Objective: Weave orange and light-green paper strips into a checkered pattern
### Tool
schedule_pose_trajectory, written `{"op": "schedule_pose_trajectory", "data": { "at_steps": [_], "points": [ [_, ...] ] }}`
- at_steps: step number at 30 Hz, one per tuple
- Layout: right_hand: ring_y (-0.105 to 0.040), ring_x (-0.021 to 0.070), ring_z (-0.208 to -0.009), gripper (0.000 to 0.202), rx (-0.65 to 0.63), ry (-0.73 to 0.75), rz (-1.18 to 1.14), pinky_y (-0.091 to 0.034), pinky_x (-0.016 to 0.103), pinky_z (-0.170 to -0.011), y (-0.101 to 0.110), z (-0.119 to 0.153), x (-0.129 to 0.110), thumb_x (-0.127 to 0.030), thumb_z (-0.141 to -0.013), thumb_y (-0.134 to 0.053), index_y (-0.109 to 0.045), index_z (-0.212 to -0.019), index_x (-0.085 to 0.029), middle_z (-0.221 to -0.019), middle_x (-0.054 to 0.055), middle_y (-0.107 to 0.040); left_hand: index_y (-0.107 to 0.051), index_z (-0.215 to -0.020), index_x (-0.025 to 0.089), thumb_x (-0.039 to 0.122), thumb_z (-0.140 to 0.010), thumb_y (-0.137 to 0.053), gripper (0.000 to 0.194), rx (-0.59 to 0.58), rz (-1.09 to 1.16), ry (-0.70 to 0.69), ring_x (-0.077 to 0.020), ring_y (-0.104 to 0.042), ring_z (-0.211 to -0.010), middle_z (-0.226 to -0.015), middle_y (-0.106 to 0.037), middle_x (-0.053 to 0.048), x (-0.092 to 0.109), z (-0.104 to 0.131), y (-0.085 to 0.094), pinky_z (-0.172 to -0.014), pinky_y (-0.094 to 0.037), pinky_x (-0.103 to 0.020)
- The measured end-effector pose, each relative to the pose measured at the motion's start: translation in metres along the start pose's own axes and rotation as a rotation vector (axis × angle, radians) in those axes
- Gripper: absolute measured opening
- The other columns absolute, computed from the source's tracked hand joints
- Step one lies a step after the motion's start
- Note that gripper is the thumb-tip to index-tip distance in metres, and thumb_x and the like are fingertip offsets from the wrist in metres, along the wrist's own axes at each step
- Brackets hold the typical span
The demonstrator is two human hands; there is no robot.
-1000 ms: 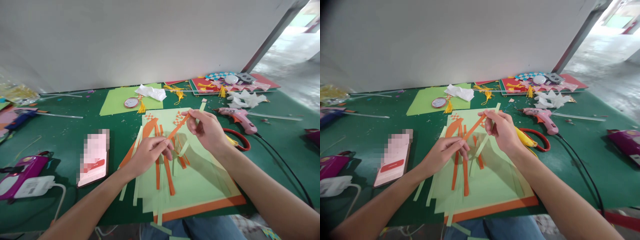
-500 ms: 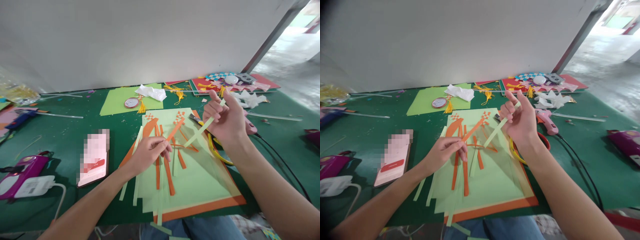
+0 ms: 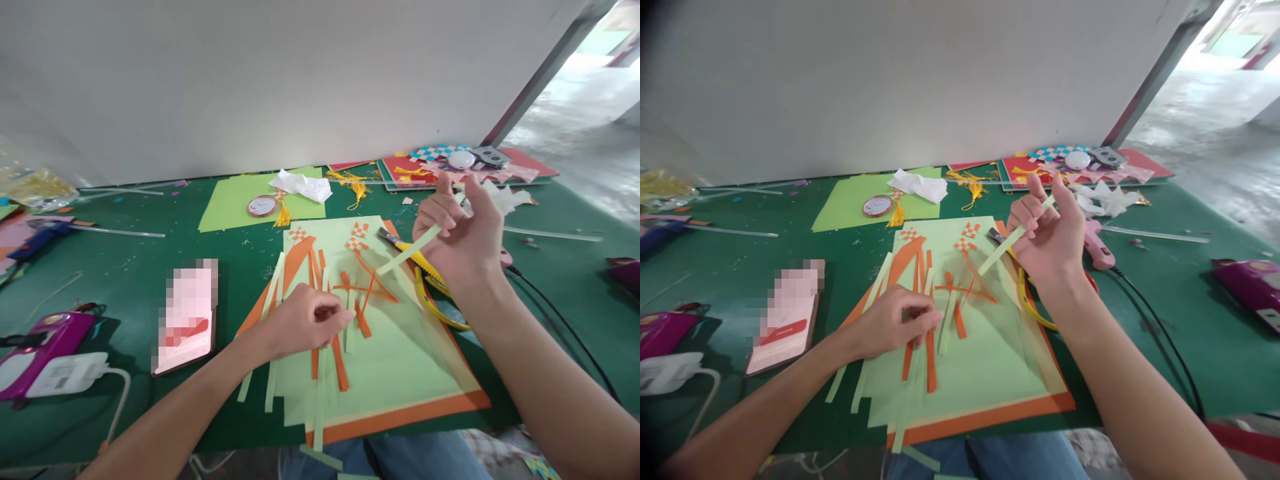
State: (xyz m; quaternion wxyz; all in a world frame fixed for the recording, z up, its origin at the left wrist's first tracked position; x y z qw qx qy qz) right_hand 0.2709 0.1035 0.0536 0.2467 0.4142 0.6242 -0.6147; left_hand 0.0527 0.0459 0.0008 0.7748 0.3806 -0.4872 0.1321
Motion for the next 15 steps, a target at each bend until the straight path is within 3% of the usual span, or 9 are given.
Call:
{"op": "schedule_pose_trajectory", "data": {
  "at_steps": [3, 8, 12, 15],
  "points": [
    [-0.018, 0.0124, -0.049, 0.022, -0.019, -0.034, -0.009, -0.020, 0.030, -0.048, -0.004, 0.002, 0.005, -0.035, -0.092, -0.049, -0.067, -0.084, -0.023, -0.062, -0.006, -0.022, -0.057, -0.064, 0.017, 0.044, -0.095, -0.045, 0.043, 0.100, -0.003, 0.021, -0.0107, -0.053, -0.046, -0.050, -0.058, 0.001, -0.002, -0.001, 0.006, -0.047, -0.037, -0.021],
    [-0.023, 0.0097, -0.049, 0.026, -0.042, -0.121, -0.235, -0.024, 0.025, -0.045, -0.014, 0.007, 0.014, -0.031, -0.096, -0.047, -0.068, -0.087, -0.018, -0.060, -0.006, -0.027, -0.060, -0.078, 0.017, 0.041, -0.097, -0.044, 0.034, 0.246, 0.059, -0.015, -0.0120, -0.059, -0.057, -0.062, -0.062, 0.000, 0.002, -0.001, 0.018, -0.054, -0.043, -0.021],
    [-0.033, 0.0095, -0.051, 0.026, -0.166, -0.215, -0.226, -0.028, 0.025, -0.047, -0.033, 0.017, 0.029, -0.038, -0.093, -0.050, -0.068, -0.088, -0.021, -0.063, -0.003, -0.039, -0.058, -0.115, 0.020, 0.041, -0.095, -0.049, 0.031, 0.208, 0.234, -0.023, -0.0126, -0.063, -0.063, -0.075, -0.066, -0.001, 0.003, -0.002, 0.016, -0.053, -0.044, -0.020],
    [-0.042, 0.0107, -0.054, 0.023, -0.289, -0.270, -0.143, -0.031, 0.025, -0.049, -0.048, 0.027, 0.041, -0.042, -0.086, -0.057, -0.070, -0.085, -0.023, -0.065, -0.002, -0.046, -0.058, -0.123, 0.020, 0.042, -0.093, -0.053, 0.037, 0.134, 0.306, 0.002, -0.0109, -0.060, -0.057, -0.070, -0.065, 0.000, 0.003, -0.003, 0.012, -0.050, -0.043, -0.019]
  ]
}}
Point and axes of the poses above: each hand's wrist, its own z-axis away from the middle knuckle, its own y-axis out of the back of the hand, x = y × z, the point moved 7 cm from there along -z, towards the middle knuckle
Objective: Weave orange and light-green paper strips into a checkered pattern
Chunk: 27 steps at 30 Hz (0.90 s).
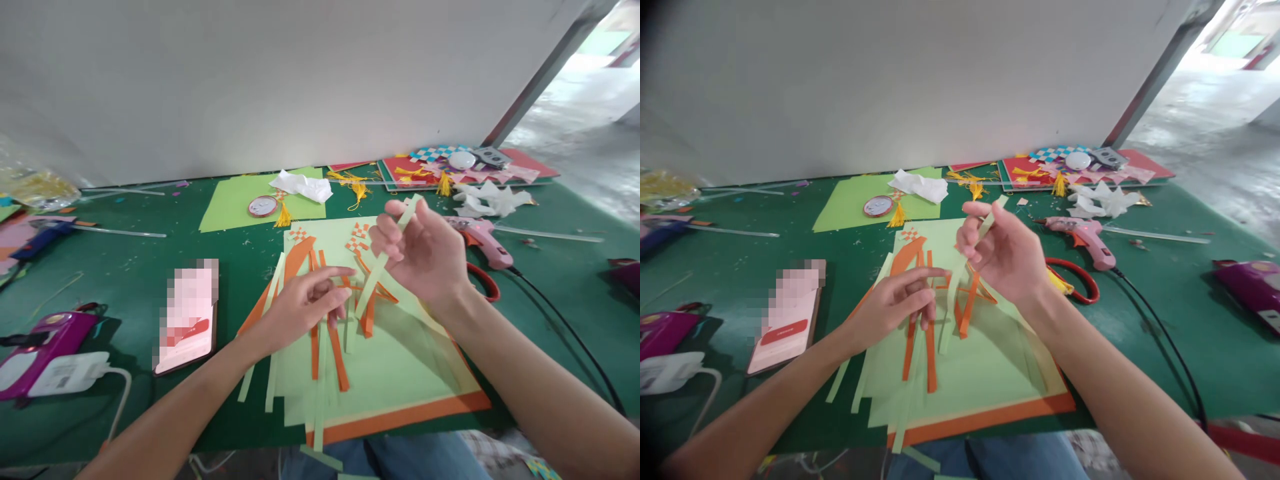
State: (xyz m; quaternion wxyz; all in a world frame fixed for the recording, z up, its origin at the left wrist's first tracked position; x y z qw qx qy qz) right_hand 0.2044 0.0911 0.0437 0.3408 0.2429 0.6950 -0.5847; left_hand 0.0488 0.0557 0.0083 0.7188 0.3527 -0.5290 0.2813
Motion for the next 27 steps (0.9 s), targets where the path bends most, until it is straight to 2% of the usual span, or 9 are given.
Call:
{"op": "schedule_pose_trajectory", "data": {
  "at_steps": [4, 8, 12, 15, 19, 22, 24, 27],
  "points": [
    [-0.048, 0.0136, -0.057, 0.020, -0.003, -0.036, 0.147, -0.037, 0.028, -0.053, -0.003, 0.001, 0.010, -0.044, -0.080, -0.062, -0.070, -0.085, -0.027, -0.066, -0.001, -0.050, -0.071, -0.092, 0.017, 0.043, -0.087, -0.061, 0.029, -0.029, -0.016, 0.020, -0.0072, -0.046, -0.047, -0.054, -0.051, 0.005, 0.000, 0.000, -0.001, -0.046, -0.040, -0.018],
    [-0.055, 0.0158, -0.064, 0.020, 0.013, -0.032, 0.195, -0.044, 0.029, -0.059, -0.001, 0.001, 0.011, -0.044, -0.079, -0.061, -0.070, -0.087, -0.028, -0.069, 0.000, -0.054, -0.066, -0.074, 0.017, 0.043, -0.084, -0.065, 0.028, -0.029, -0.029, 0.022, -0.0062, -0.044, -0.047, -0.055, -0.050, 0.005, -0.001, 0.001, 0.000, -0.045, -0.036, -0.018],
    [-0.063, 0.0176, -0.083, 0.024, -0.070, -0.059, 0.195, -0.049, 0.029, -0.071, -0.006, 0.001, 0.015, -0.039, -0.078, -0.066, -0.073, -0.097, -0.026, -0.084, 0.002, -0.064, -0.063, -0.074, 0.017, 0.043, -0.087, -0.062, 0.029, -0.051, 0.007, 0.004, -0.0065, -0.047, -0.047, -0.053, -0.052, 0.005, -0.002, 0.001, -0.001, -0.048, -0.038, -0.018],
    [-0.064, 0.0184, -0.091, 0.026, -0.157, -0.106, 0.295, -0.051, 0.029, -0.077, -0.013, 0.003, 0.023, -0.035, -0.080, -0.069, -0.073, -0.104, -0.025, -0.094, 0.004, -0.067, -0.061, -0.074, 0.016, 0.042, -0.091, -0.058, 0.031, -0.040, 0.023, -0.017, -0.0069, -0.049, -0.047, -0.053, -0.052, 0.005, -0.001, 0.001, 0.000, -0.050, -0.041, -0.019],
    [-0.062, 0.0181, -0.084, 0.019, -0.213, -0.146, 0.571, -0.050, 0.030, -0.076, -0.016, 0.007, 0.031, -0.039, -0.082, -0.069, -0.076, -0.085, -0.021, -0.087, 0.004, -0.068, -0.059, -0.070, 0.017, 0.037, -0.091, -0.058, 0.029, 0.039, -0.011, -0.037, -0.0071, -0.051, -0.048, -0.053, -0.054, 0.005, 0.003, 0.000, 0.004, -0.052, -0.043, -0.019],
    [-0.059, 0.0163, -0.076, 0.025, -0.227, -0.111, 0.747, -0.047, 0.029, -0.072, -0.016, 0.008, 0.032, -0.040, -0.084, -0.067, -0.074, -0.070, -0.020, -0.079, 0.003, -0.067, -0.060, -0.070, 0.016, 0.036, -0.090, -0.059, 0.028, 0.060, -0.035, -0.036, -0.0070, -0.051, -0.048, -0.053, -0.054, 0.005, 0.004, 0.000, 0.005, -0.053, -0.043, -0.019],
    [-0.055, 0.0151, -0.072, 0.028, -0.220, -0.086, 0.798, -0.046, 0.029, -0.068, -0.014, 0.007, 0.031, -0.042, -0.085, -0.065, -0.074, -0.070, -0.020, -0.080, 0.003, -0.068, -0.059, -0.070, 0.016, 0.036, -0.091, -0.058, 0.029, 0.053, -0.046, -0.033, -0.0068, -0.052, -0.048, -0.052, -0.054, 0.005, 0.003, 0.000, 0.005, -0.054, -0.043, -0.019],
    [-0.052, 0.0133, -0.068, 0.025, -0.187, -0.059, 0.841, -0.044, 0.027, -0.065, -0.009, 0.005, 0.029, -0.042, -0.086, -0.064, -0.078, -0.082, -0.021, -0.079, 0.002, -0.068, -0.057, -0.068, 0.016, 0.035, -0.091, -0.059, 0.030, 0.041, -0.051, -0.028, -0.0064, -0.051, -0.048, -0.052, -0.052, 0.006, 0.003, 0.001, 0.005, -0.053, -0.042, -0.018]
  ]
}}
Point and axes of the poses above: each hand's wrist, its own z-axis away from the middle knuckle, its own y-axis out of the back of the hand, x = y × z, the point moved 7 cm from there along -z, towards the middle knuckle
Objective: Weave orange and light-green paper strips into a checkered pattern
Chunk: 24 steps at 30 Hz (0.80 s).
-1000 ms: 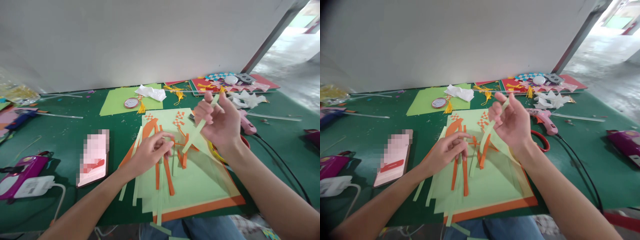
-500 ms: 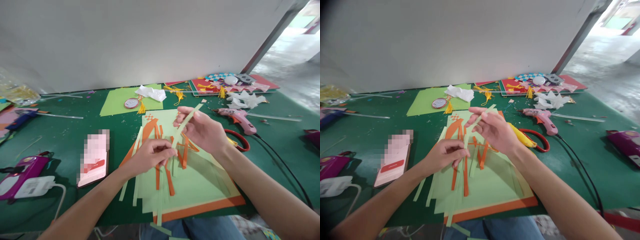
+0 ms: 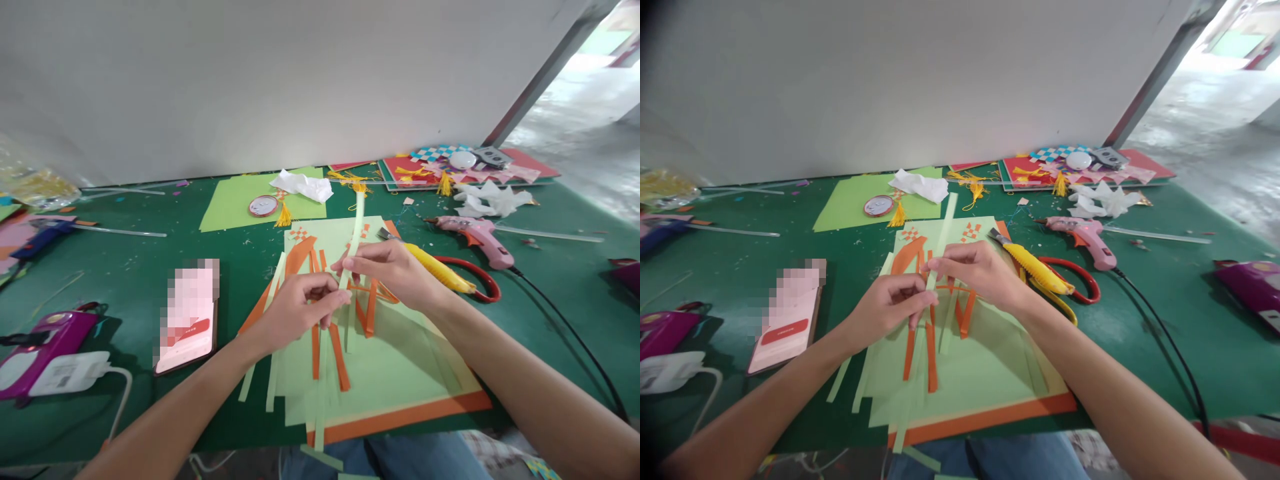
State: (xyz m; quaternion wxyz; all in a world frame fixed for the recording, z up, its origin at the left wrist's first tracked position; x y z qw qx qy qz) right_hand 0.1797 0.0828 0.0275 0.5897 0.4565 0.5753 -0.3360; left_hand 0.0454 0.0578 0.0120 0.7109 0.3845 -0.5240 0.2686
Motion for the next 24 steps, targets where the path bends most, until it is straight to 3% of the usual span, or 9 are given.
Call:
{"op": "schedule_pose_trajectory", "data": {
  "at_steps": [2, 8, 15, 20, 24],
  "points": [
    [-0.052, 0.0121, -0.065, 0.024, 0.030, -0.002, 0.008, -0.043, 0.027, -0.064, 0.004, -0.001, 0.001, -0.041, -0.084, -0.066, -0.079, -0.085, -0.021, -0.074, 0.002, -0.068, -0.056, -0.067, 0.016, 0.035, -0.090, -0.059, 0.030, -0.009, -0.003, -0.007, -0.0060, -0.050, -0.047, -0.052, -0.051, 0.006, 0.001, 0.000, 0.000, -0.052, -0.041, -0.018],
    [-0.055, 0.0117, -0.064, 0.027, 0.118, -0.001, -0.097, -0.045, 0.025, -0.062, 0.016, -0.002, 0.000, -0.038, -0.081, -0.070, -0.073, -0.063, -0.018, -0.076, 0.004, -0.071, -0.051, -0.064, 0.017, 0.035, -0.089, -0.060, 0.032, -0.056, -0.011, -0.016, -0.0059, -0.047, -0.048, -0.052, -0.048, 0.007, 0.002, 0.001, -0.003, -0.053, -0.038, -0.019],
    [-0.055, 0.0098, -0.062, 0.016, 0.287, 0.042, -0.185, -0.043, 0.023, -0.058, 0.037, -0.002, -0.002, -0.032, -0.084, -0.070, -0.077, -0.075, -0.019, -0.071, 0.003, -0.069, -0.052, -0.065, 0.017, 0.040, -0.089, -0.059, 0.034, -0.104, -0.042, -0.005, -0.0062, -0.040, -0.049, -0.055, -0.045, 0.006, 0.002, 0.002, -0.006, -0.050, -0.032, -0.020],
    [-0.050, 0.0070, -0.051, 0.027, 0.397, 0.049, -0.283, -0.040, 0.022, -0.048, 0.053, 0.001, -0.005, -0.029, -0.085, -0.068, -0.070, -0.061, -0.017, -0.064, 0.002, -0.064, -0.049, -0.064, 0.017, 0.041, -0.088, -0.061, 0.036, -0.141, -0.051, -0.012, -0.0068, -0.034, -0.053, -0.058, -0.039, 0.006, 0.000, 0.002, -0.009, -0.050, -0.027, -0.021],
    [-0.048, 0.0060, -0.043, 0.011, 0.365, -0.014, -0.483, -0.037, 0.018, -0.041, 0.055, -0.001, 0.001, -0.030, -0.084, -0.069, -0.074, -0.085, -0.020, -0.051, -0.004, -0.055, -0.051, -0.063, 0.016, 0.043, -0.089, -0.060, 0.038, -0.149, -0.065, -0.023, -0.0077, -0.033, -0.056, -0.059, -0.038, 0.006, -0.001, 0.001, -0.009, -0.051, -0.026, -0.021]
  ]
}}
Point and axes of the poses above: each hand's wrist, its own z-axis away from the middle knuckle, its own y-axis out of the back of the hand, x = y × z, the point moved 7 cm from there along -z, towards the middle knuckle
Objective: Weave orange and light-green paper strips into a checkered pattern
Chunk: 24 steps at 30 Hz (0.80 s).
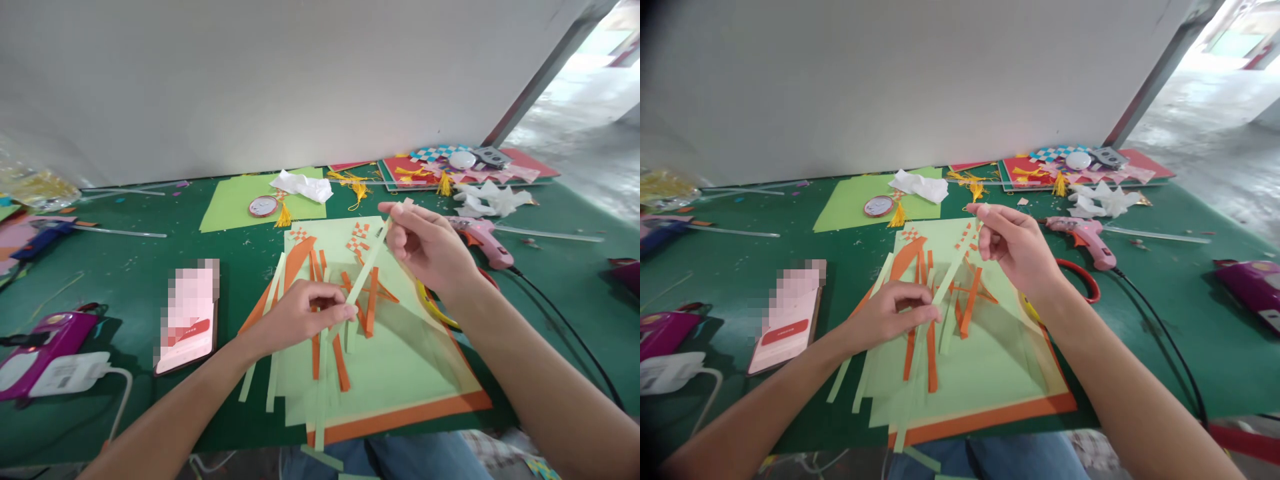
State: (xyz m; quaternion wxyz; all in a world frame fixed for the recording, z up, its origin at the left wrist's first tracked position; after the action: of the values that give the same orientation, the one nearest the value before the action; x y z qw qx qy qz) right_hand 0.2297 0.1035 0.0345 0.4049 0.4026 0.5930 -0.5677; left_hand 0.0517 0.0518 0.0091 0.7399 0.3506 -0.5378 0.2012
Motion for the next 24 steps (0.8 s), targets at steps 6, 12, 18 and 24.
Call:
{"op": "schedule_pose_trajectory", "data": {
  "at_steps": [6, 12, 18, 24],
  "points": [
    [-0.070, 0.0111, -0.070, 0.017, -0.008, -0.070, -0.179, -0.049, 0.015, -0.048, -0.003, -0.003, 0.001, -0.038, -0.082, -0.069, -0.070, -0.084, -0.021, -0.072, 0.000, -0.070, -0.067, -0.075, 0.016, 0.043, -0.091, -0.056, 0.033, -0.009, 0.016, 0.075, -0.0088, -0.046, -0.055, -0.060, -0.053, 0.003, -0.002, 0.001, -0.001, -0.052, -0.034, -0.021],
    [-0.073, 0.0145, -0.075, 0.021, -0.159, -0.076, -0.127, -0.054, 0.018, -0.056, -0.017, 0.004, 0.005, -0.041, -0.082, -0.069, -0.069, -0.086, -0.020, -0.079, 0.002, -0.074, -0.068, -0.075, 0.016, 0.045, -0.091, -0.055, 0.035, 0.201, 0.052, 0.087, -0.0091, -0.051, -0.053, -0.058, -0.056, 0.003, -0.008, -0.002, 0.013, -0.050, -0.038, -0.019],
    [-0.073, 0.0163, -0.071, 0.030, -0.401, -0.205, 0.053, -0.053, 0.022, -0.058, -0.046, 0.021, 0.028, -0.028, -0.082, -0.072, -0.058, -0.108, -0.021, -0.077, 0.002, -0.075, -0.060, -0.067, 0.017, 0.040, -0.090, -0.056, 0.033, 0.406, 0.091, 0.066, -0.0079, -0.050, -0.047, -0.054, -0.056, 0.004, -0.011, -0.001, 0.029, -0.049, -0.040, -0.019],
    [-0.061, 0.0116, -0.061, 0.023, -0.433, -0.194, 0.377, -0.039, 0.022, -0.050, -0.052, 0.025, 0.041, -0.038, -0.078, -0.072, -0.064, -0.075, -0.017, -0.070, 0.002, -0.069, -0.063, -0.066, 0.016, 0.029, -0.090, -0.055, 0.028, 0.440, 0.129, 0.028, -0.0091, -0.057, -0.050, -0.059, -0.064, 0.001, -0.010, 0.000, 0.031, -0.053, -0.045, -0.020]
  ]
}}
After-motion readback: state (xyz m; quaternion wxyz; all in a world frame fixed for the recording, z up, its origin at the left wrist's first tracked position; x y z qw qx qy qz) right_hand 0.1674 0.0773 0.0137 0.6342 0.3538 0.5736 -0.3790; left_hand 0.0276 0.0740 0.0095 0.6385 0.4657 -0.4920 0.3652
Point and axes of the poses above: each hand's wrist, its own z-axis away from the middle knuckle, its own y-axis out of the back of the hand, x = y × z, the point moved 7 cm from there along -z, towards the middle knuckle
